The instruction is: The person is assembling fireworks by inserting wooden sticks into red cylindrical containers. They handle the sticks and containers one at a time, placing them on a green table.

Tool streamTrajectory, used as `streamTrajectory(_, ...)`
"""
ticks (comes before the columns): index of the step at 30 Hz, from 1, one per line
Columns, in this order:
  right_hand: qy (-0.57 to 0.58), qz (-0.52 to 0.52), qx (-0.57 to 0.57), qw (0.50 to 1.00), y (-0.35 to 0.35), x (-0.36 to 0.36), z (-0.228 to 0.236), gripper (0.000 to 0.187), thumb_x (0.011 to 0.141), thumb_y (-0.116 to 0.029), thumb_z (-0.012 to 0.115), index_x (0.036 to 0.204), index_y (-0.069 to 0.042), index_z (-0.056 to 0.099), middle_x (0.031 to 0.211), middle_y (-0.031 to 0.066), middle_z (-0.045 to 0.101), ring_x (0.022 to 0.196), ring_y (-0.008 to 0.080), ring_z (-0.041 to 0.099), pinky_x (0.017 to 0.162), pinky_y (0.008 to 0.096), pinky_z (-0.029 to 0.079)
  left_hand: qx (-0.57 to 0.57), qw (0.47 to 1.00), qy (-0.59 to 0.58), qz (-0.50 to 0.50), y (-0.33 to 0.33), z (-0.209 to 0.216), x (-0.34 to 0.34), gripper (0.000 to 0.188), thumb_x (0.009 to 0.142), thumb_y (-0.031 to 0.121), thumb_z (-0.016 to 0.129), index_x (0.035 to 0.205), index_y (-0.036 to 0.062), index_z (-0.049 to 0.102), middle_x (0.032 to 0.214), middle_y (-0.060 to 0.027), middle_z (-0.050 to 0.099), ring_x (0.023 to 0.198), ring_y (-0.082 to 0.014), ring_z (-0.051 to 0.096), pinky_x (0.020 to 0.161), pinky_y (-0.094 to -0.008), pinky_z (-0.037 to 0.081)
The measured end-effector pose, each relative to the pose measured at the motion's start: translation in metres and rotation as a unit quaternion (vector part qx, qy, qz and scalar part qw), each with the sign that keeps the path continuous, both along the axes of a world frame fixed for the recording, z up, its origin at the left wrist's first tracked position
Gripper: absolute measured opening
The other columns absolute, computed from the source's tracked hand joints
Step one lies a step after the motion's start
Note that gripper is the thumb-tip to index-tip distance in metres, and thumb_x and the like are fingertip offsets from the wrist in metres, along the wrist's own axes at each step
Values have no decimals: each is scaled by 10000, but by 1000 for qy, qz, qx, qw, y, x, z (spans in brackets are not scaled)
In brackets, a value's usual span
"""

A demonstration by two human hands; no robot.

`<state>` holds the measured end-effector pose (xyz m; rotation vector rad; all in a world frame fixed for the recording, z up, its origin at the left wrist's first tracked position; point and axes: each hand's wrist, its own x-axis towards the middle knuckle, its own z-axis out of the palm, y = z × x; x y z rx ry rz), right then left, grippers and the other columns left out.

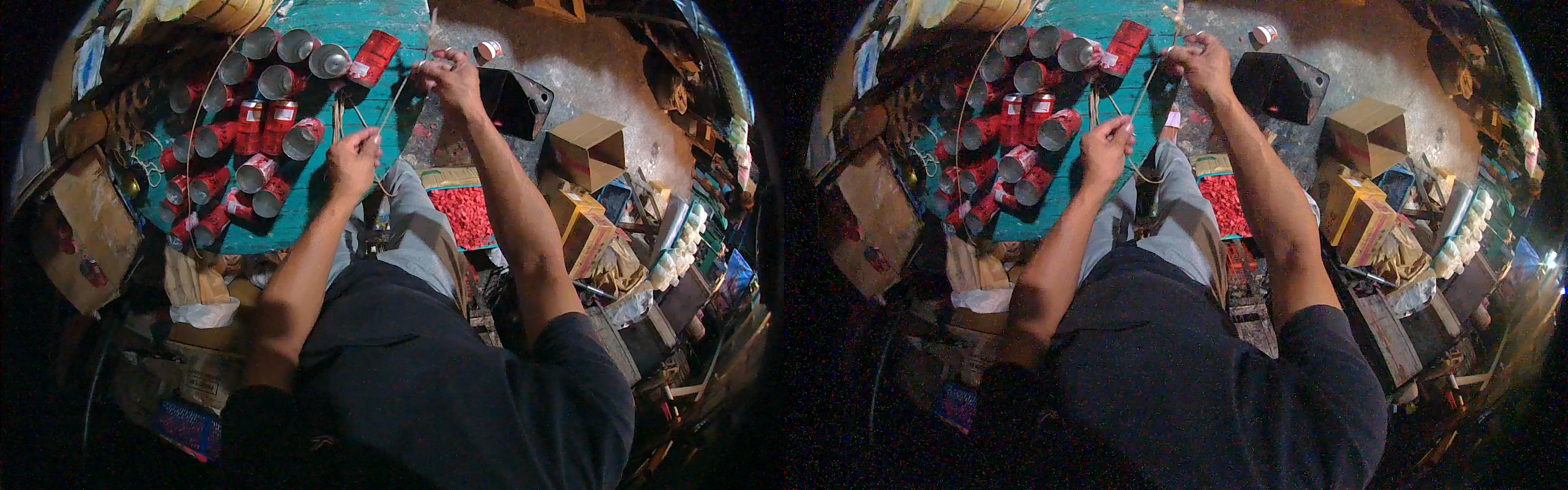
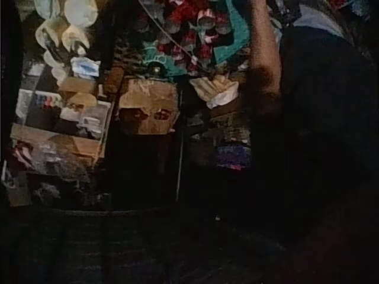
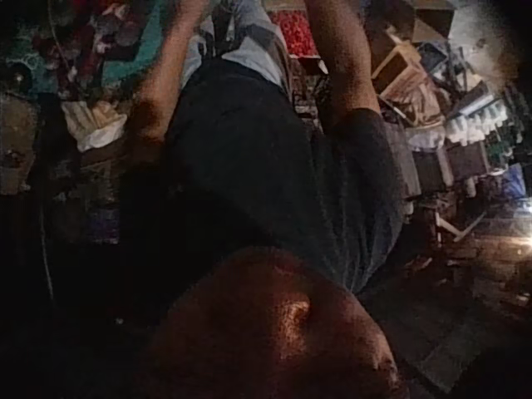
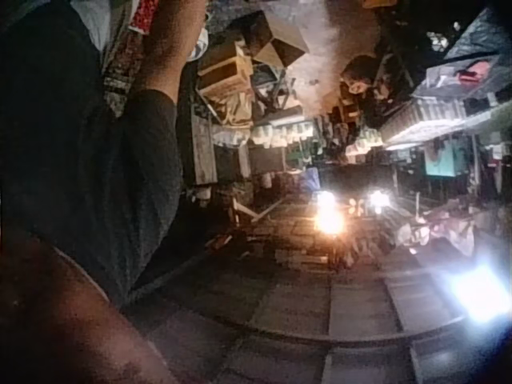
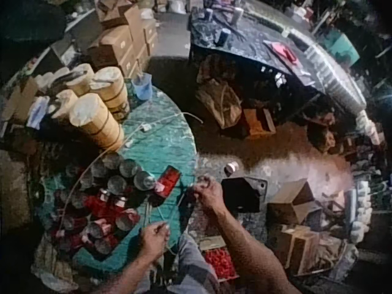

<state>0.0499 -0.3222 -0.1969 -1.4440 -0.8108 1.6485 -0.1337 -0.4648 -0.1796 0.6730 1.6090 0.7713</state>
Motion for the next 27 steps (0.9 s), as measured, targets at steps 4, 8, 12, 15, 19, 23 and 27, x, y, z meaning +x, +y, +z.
streamTrajectory(4,-52,-29,-20,998,-10,10,12,273,852,-177,758,946,19,593,694,42,619,614,114,559,522,248,416,-1,997,-16,74,30,-19,13,226,914,104,661,1084,-42,684,793,-72,695,611,-99,624,512,-256,500)
streamTrajectory(8,-1,119,-112,987,-87,10,24,336,868,-308,758,676,-68,625,635,-16,564,558,77,485,493,252,377,20,992,-38,121,38,-23,18,210,914,78,661,1078,-51,673,794,-64,688,602,-99,620,501,-249,493)
streamTrajectory(12,105,219,-278,929,-141,-1,21,299,891,-276,733,729,-66,595,585,-23,479,501,82,379,472,265,266,19,991,-51,123,36,-22,16,186,914,56,655,1064,-54,665,811,-64,685,598,-95,609,497,-244,484)
streamTrajectory(15,123,233,-257,930,-139,-8,12,320,888,-288,737,713,-76,576,584,-26,467,503,81,376,472,260,264,22,988,-77,135,34,-23,14,171,927,48,635,1063,-54,652,814,-61,667,612,-96,591,511,-235,468)
streamTrajectory(19,105,263,-226,932,-120,-12,5,400,864,-389,756,648,-98,587,594,-36,529,498,66,447,467,244,319,16,987,-90,135,33,-22,12,158,936,41,622,1063,-50,642,806,-54,649,621,-98,577,526,-236,459)
streamTrajectory(23,105,265,-222,932,-118,-11,7,398,869,-396,748,655,-94,604,605,-31,543,504,81,460,473,253,327,18,986,-88,140,35,-20,11,162,936,42,622,1068,-49,642,816,-54,647,630,-99,578,536,-235,464)
streamTrajectory(27,77,270,-232,931,-127,-13,6,414,869,-416,741,652,-90,604,606,-29,542,503,85,457,472,263,331,21,983,-95,154,34,-20,11,170,936,35,617,1080,-49,647,830,-50,651,636,-98,573,546,-231,465)
